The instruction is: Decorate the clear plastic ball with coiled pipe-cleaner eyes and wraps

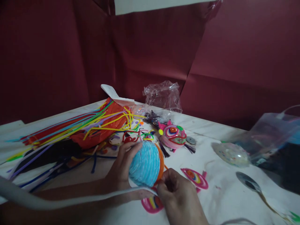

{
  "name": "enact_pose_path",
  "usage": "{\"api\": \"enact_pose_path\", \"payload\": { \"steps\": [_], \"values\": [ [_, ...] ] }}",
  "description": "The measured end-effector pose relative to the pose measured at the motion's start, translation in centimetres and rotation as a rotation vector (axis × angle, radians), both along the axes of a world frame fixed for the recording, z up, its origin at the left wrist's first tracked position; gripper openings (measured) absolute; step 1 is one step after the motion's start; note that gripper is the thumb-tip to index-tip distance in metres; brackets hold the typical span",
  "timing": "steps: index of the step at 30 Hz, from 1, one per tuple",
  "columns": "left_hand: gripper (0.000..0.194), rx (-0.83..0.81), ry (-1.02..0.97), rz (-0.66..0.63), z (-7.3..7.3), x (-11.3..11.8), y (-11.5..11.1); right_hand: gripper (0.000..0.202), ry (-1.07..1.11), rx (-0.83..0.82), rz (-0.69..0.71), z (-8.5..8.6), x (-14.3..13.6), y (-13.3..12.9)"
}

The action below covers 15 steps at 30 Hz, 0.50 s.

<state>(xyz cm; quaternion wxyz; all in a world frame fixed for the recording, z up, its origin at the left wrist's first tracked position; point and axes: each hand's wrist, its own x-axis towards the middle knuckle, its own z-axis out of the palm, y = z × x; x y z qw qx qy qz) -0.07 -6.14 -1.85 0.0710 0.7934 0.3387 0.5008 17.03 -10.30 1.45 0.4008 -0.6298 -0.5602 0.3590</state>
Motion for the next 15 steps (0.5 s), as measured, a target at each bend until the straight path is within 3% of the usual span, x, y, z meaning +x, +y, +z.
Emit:
{"api": "enact_pose_path", "payload": {
  "steps": [7, 10, 15],
  "values": [
    [0.107, -0.306, -0.147, -0.177, 0.5, 0.1, 0.6, 0.017, -0.006, 0.082, 0.051, 1.6, -0.5, -0.9],
    [0.101, -0.408, -0.233, -0.173, 0.7, 0.2, 0.7, 0.022, 0.066, 0.096, 0.001, 1.8, -0.6, -0.8],
    [0.103, -0.305, -0.255, -0.090, 0.9, 0.5, 0.8, 0.029, 0.067, 0.102, 0.032, 1.6, -0.6, -0.6]
  ]
}}
